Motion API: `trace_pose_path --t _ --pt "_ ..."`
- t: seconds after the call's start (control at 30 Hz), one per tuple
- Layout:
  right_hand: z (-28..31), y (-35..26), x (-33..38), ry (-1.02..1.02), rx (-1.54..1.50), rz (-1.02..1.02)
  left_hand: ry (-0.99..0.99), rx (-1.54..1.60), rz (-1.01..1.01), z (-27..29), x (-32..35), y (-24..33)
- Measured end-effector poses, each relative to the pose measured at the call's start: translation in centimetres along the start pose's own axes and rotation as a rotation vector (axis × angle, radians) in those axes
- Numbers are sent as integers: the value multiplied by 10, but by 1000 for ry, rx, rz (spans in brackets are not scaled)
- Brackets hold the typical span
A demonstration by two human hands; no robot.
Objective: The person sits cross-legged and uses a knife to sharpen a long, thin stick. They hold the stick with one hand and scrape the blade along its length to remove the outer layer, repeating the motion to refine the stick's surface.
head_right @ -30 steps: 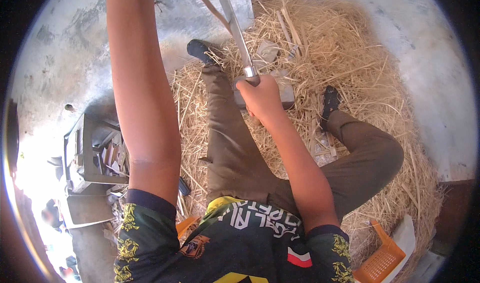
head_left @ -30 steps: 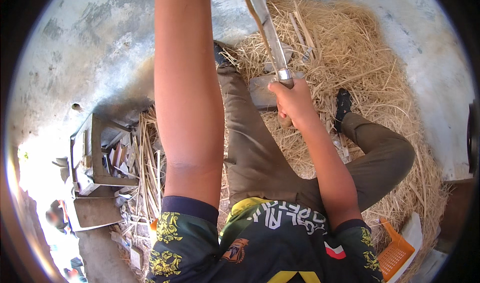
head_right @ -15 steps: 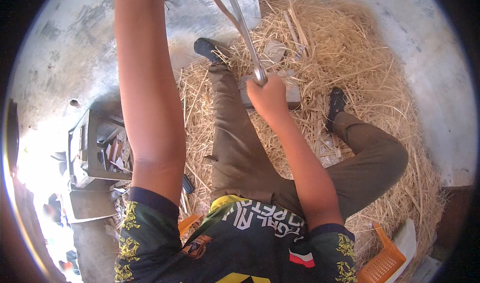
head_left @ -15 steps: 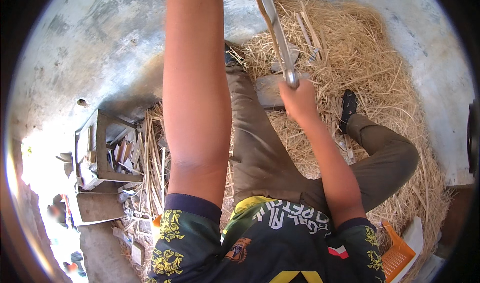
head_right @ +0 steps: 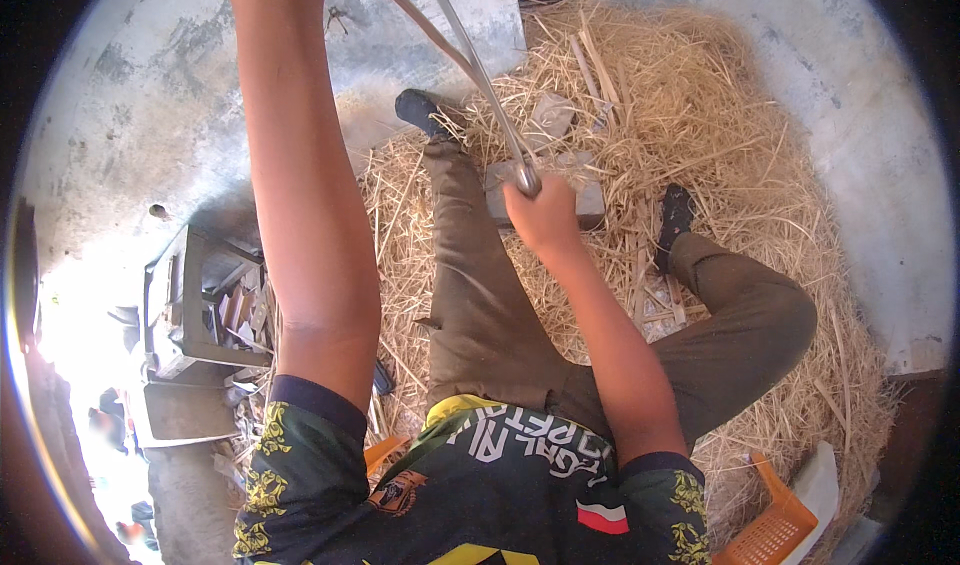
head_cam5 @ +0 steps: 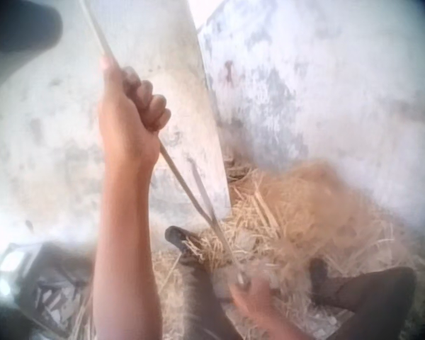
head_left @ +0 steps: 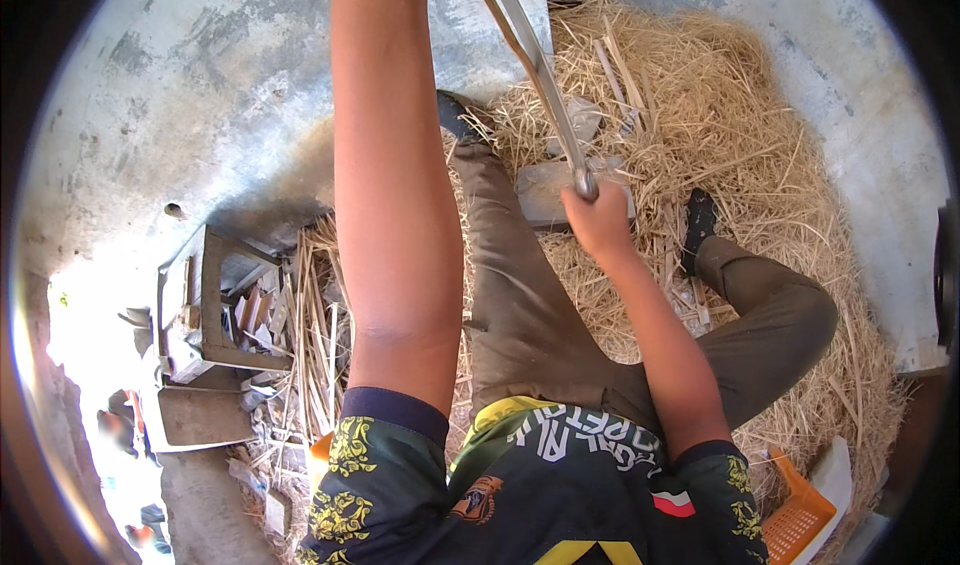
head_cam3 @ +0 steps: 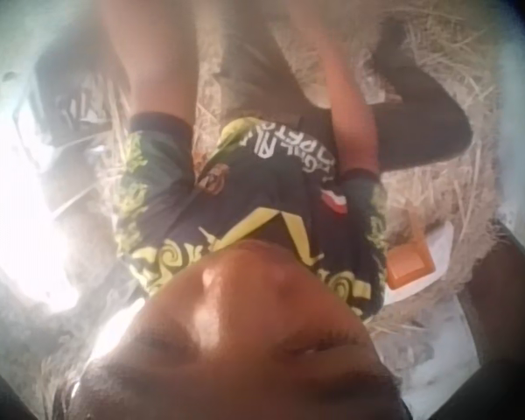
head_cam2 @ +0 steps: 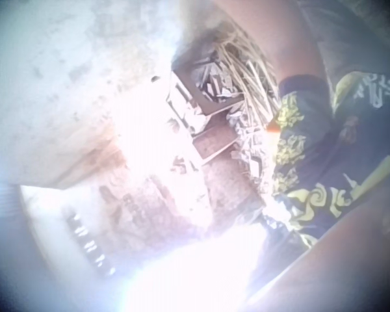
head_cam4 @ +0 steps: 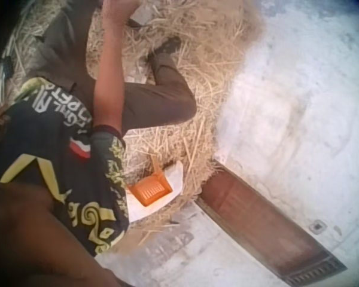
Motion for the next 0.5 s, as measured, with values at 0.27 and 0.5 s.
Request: trace_pose_path --t 0.27,0.5 --pt "-18 158 9 -38 -239 -760 105 -154 -184 -17 10 -3" --pt "-6 77 -5 20 -101 -281 127 -69 -111 7 3 8"
Point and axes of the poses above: each hand's wrist, its own x-axis away from the middle knuckle, its own z-axis out of the back of the hand, y = z × x, the point moved 2 cm from there along -x, towards the middle knuckle, and after that the axes turned 6 degrees about x, right-handed, at the moved point
